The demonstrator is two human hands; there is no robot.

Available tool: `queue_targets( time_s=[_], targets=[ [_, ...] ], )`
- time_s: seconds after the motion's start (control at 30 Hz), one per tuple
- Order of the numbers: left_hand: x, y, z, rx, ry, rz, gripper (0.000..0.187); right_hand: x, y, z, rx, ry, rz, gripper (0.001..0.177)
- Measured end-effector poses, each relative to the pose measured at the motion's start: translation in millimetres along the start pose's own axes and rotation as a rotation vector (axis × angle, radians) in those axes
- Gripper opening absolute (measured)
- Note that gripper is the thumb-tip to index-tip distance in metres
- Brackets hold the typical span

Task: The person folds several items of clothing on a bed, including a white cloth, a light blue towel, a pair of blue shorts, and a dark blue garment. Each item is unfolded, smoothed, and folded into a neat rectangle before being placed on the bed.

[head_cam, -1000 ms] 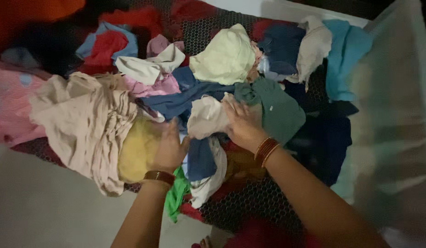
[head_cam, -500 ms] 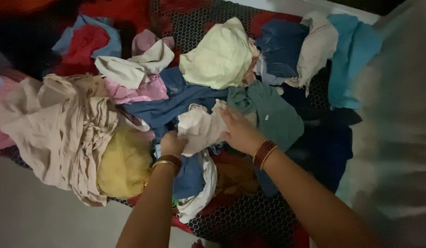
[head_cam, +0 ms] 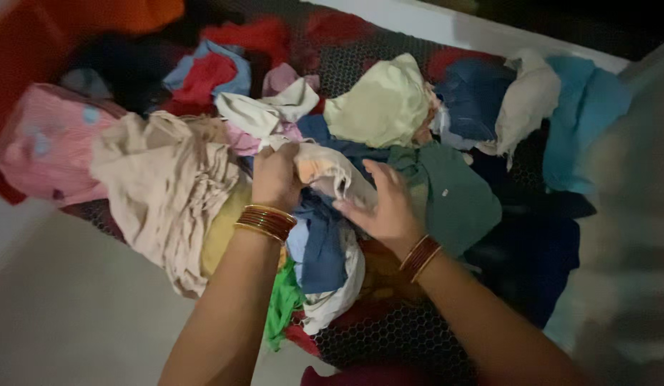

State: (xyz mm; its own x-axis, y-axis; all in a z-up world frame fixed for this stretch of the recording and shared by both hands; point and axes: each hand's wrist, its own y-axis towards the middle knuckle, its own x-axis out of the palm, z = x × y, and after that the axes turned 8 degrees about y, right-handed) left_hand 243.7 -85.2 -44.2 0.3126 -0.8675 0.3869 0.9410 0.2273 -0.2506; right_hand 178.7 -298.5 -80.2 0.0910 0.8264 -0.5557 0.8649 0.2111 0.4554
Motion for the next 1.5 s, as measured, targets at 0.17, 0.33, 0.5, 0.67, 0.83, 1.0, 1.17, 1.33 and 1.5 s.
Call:
queue_targets(
  time_s=[0.17,0.33,0.5,0.67,0.83,1.0,1.17,1.33,1.5],
  targets=[
    [-24,-25,47,-0.136,-0.171,-0.099,0.018,34,2,-53,-0.032,-0.114,0.148,0.102],
    [-82,-52,87,-0.061,-0.229,-0.300,0.022,43,20,-78,0.085,0.181,0.135,0.084],
    [-137,-113,111,0.777,1.383,0.255,0.058,18,53,-109,-0.254,0.257,-0.021,0.037],
    [-134,-180,119,1.038,0.983,0.415,0.102,9,63,-150,-0.363,0.168,-0.190,0.033],
    [-117,-210,109,1.309,1.655,0.254,0.086,16,62,-178,-0.381,0.238,-0.334,0.029],
    [-133,-202,112,1.092,1.473,0.060,0.048,7,59,-188,-0.568,0.421,-0.362,0.035],
    [-143,-210,118,1.381,1.501,-0.072,0.046,3,52,-188,-0.312,0.553,-0.344,0.044],
    [-131,-216,124,1.402,1.538,-0.044,0.065,5,47,-184,-0.331,0.722,-0.404,0.036],
    [-124,-211,133,1.248,1.478,-0.055,0.036,-6,51,-187,-0.518,0.614,-0.413,0.030]
  ],
)
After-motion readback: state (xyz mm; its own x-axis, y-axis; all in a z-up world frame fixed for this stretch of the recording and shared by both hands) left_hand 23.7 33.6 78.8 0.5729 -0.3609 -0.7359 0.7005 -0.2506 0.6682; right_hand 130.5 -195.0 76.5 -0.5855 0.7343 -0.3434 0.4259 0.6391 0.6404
